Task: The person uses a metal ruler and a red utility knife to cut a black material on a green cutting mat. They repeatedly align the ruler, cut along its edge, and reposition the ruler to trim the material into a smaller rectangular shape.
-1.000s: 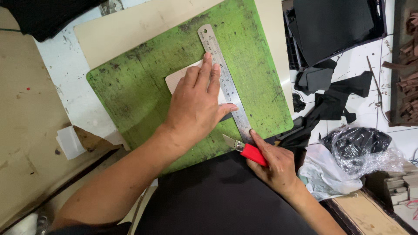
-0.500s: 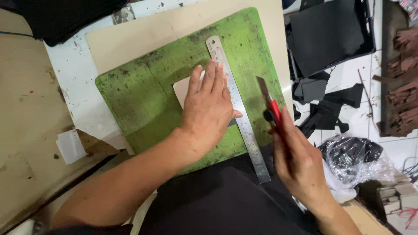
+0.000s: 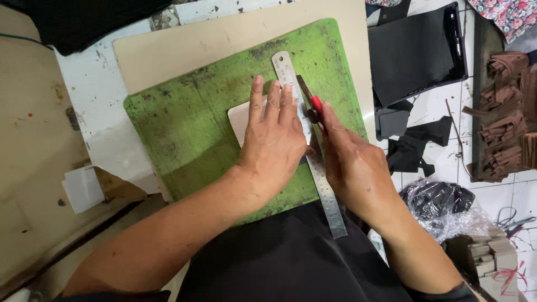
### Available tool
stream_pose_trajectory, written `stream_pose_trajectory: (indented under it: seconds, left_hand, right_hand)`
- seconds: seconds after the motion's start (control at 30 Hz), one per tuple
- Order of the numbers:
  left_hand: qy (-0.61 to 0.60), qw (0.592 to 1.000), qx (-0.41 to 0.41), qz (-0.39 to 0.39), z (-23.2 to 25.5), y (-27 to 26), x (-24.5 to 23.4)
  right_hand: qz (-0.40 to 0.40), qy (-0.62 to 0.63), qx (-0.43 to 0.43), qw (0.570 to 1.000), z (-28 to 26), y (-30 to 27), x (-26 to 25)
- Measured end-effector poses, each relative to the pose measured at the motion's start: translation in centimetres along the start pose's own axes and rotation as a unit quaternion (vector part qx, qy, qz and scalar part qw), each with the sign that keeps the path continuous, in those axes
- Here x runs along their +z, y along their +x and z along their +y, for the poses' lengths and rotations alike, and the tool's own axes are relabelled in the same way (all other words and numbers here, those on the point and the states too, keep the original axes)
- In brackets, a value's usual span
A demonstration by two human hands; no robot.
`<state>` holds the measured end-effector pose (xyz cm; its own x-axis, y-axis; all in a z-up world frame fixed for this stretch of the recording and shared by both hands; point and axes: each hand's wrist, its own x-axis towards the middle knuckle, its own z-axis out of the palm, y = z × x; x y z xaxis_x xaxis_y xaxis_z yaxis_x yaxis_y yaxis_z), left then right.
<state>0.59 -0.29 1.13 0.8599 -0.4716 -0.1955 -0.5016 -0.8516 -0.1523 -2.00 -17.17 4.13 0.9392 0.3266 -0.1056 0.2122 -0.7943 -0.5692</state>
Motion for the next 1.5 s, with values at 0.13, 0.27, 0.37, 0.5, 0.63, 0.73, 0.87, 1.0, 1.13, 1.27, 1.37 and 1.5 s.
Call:
stream_pose_trajectory:
  seconds: [0.13, 0.27, 0.37, 0.5, 0.63, 0.73, 0.87, 1.0, 1.13, 1.27, 1.37, 1.5]
  left_hand:
    - [-0.017, 0.999, -0.003, 0.035, -0.2, -0.1, -0.2]
    - [0.004, 1.000, 0.000, -0.002, 0.0, -0.3, -0.2]
    - [0.014, 1.000, -0.007, -0.024, -0.1, -0.1, -0.4]
    - [0.033, 0.999, -0.005, -0.025, 0.0, -0.3, -0.3]
    - [0.031, 0.999, 0.000, -0.015, 0.0, -0.4, 0.3]
    - [0.027, 1.000, -0.002, 0.014, -0.1, -0.5, 0.5]
    - [0.044, 0.999, 0.001, 0.010, 0.0, -0.6, 0.1]
    - [0.028, 0.999, 0.006, -0.017, -0.1, -0.3, -0.1]
    - [0.024, 1.000, -0.006, -0.014, -0.2, -0.1, -0.6]
    - [-0.010, 0.999, -0.015, 0.045, -0.3, -0.3, -0.3]
    - [-0.024, 0.998, -0.009, 0.053, -0.5, -0.3, -0.3]
    - [-0.018, 1.000, -0.009, 0.016, -0.4, -0.1, -0.2]
  right_hand:
    - [-0.027, 0.009, -0.012, 1.000, -0.2, -0.1, -0.7]
    - [-0.059, 0.016, -0.001, 0.998, -0.5, -1.2, -1.3]
    - [-0.088, 0.037, 0.036, 0.995, -0.9, -3.5, -1.9]
    - [-0.133, 0.051, 0.115, 0.983, -0.8, -8.0, -1.6]
    - [-0.173, -0.008, 0.139, 0.975, 0.9, -13.6, 0.1]
    - [-0.126, -0.052, 0.075, 0.988, 1.2, -15.9, 0.5]
    - [-0.200, -0.040, 0.150, 0.967, 1.2, -14.6, -2.4]
    - [0.037, -0.091, 0.056, 0.994, -2.1, -10.3, -5.4]
    - [0.012, -0.022, 0.028, 0.999, -0.9, -3.8, -2.6]
    - [-0.042, -0.043, 0.043, 0.997, 0.0, 0.4, -0.6]
    - [-0.059, -0.031, 0.020, 0.998, -0.3, 0.3, -0.9]
    - [-0.078, -0.056, 0.006, 0.995, -0.8, -0.4, -0.9]
